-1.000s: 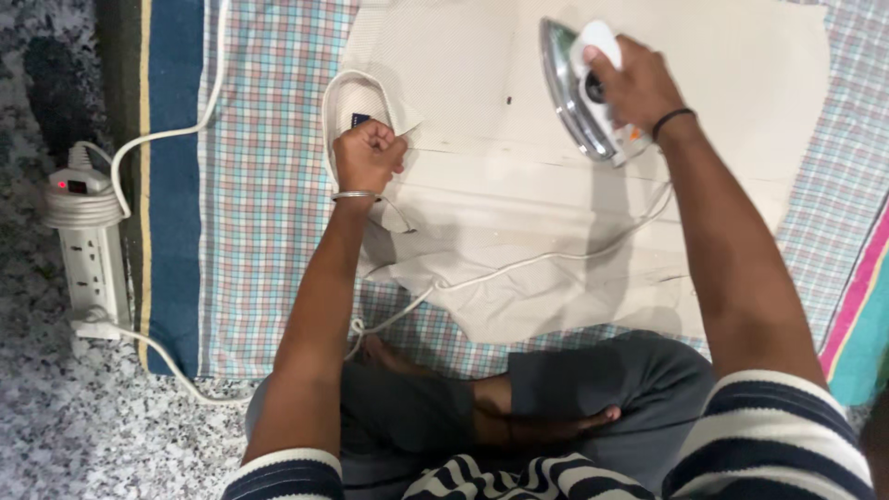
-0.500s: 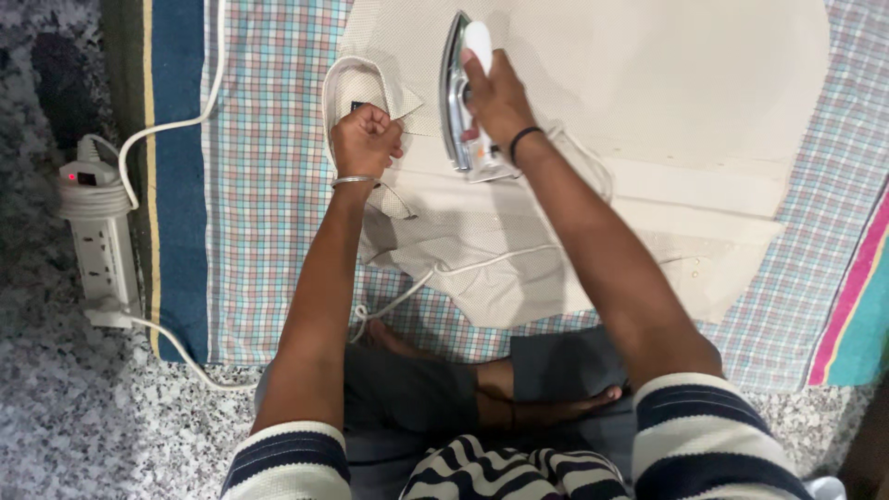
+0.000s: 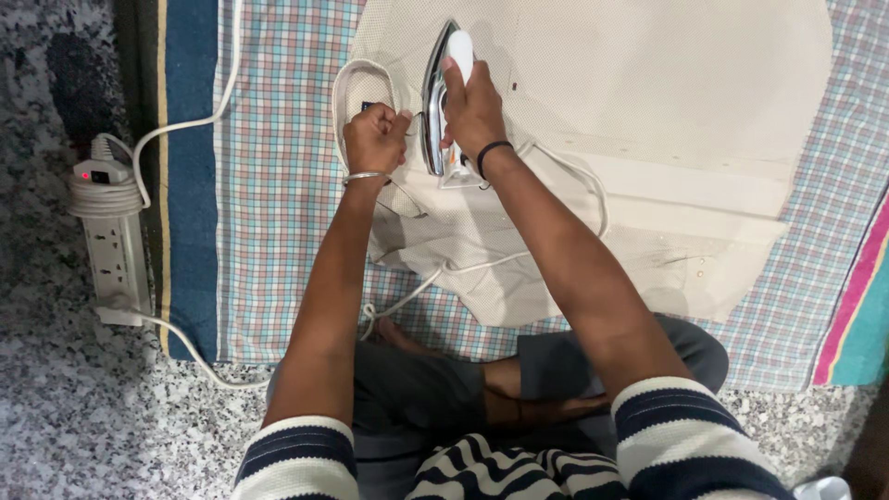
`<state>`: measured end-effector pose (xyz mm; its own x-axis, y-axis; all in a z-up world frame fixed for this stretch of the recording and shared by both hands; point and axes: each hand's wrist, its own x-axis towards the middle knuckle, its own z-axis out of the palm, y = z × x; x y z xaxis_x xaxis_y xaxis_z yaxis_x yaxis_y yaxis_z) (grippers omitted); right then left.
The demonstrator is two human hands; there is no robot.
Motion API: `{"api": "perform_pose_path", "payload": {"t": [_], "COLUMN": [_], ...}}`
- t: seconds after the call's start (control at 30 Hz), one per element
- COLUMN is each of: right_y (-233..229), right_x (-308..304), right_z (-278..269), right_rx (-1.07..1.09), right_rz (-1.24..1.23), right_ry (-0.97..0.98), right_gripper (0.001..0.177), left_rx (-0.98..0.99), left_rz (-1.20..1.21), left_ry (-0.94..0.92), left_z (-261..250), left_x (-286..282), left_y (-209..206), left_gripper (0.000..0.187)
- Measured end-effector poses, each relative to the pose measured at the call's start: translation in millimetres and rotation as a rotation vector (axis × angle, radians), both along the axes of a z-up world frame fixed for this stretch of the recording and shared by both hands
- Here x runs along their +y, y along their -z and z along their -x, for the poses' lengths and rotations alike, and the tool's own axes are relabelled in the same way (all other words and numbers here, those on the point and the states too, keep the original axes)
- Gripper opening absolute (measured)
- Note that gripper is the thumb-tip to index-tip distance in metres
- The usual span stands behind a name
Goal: The person smooths and folds a white shirt on a patterned bedsheet on the floor, irons the front panels and collar using an iron, and then completes the folding of the shirt.
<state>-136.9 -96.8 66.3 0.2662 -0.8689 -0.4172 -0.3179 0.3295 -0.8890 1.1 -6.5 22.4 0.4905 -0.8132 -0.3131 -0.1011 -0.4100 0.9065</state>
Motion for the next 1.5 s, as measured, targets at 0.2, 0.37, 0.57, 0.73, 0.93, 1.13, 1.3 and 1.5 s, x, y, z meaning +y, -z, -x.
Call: {"api": "perform_pose_path", "payload": {"t": [0.2,0.37,0.57,0.73,0.93,1.13,1.3,1.5], "right_y": [13.0,20.4,27.1,20.5,17.0,26.4,31.4,19.5], "right_x": [-3.5,-4.4,-8.7,2.6,-6.6,-1.8,-12.5,-31.7], "right_z": [-22.5,-24.9,-39.7,-39.0,-46.8,-48.8,-35.5,-4.1], "right_rx": [-0.076,-0.150,-0.254,-0.042,-0.118,-0.088,0.175,0.271], "right_rz": [-0.039,-0.018,-0.034,0.003,-0.008,0.012,0.114,0.174], "right_ry": [0.281,0.305,0.487,0.342,0.415,0.419,0.205,-0.049], "right_gripper": [0.052,0.051,0.050,0.052,0.054,0.055,0.054,0.052], "left_rx": [0.149,0.077,-0.020,0.108,0.142,0.350,0.351,0.301], "left_rz": [0.029,0.091,0.146,0.158,0.112,0.026,-0.003,-0.046], "left_ry": [-0.005,-0.108,-0.095,-0.175,-0.207,-0.282,-0.290,-0.304], "left_z": [-4.2,-1.4,-2.4,-3.3,-7.3,-20.1,-23.2,-18.6], "left_x": [2.9,0.6,2.1,-2.7,-3.0,-12.0,-13.3,-11.5], "left_y": [7.1,9.3,16.6,22.7,28.6,43.8,50.8,40.3], "left_gripper": [0.020,0.014,0.028,0.034,0.039,0.045,0.049,0.047]}}
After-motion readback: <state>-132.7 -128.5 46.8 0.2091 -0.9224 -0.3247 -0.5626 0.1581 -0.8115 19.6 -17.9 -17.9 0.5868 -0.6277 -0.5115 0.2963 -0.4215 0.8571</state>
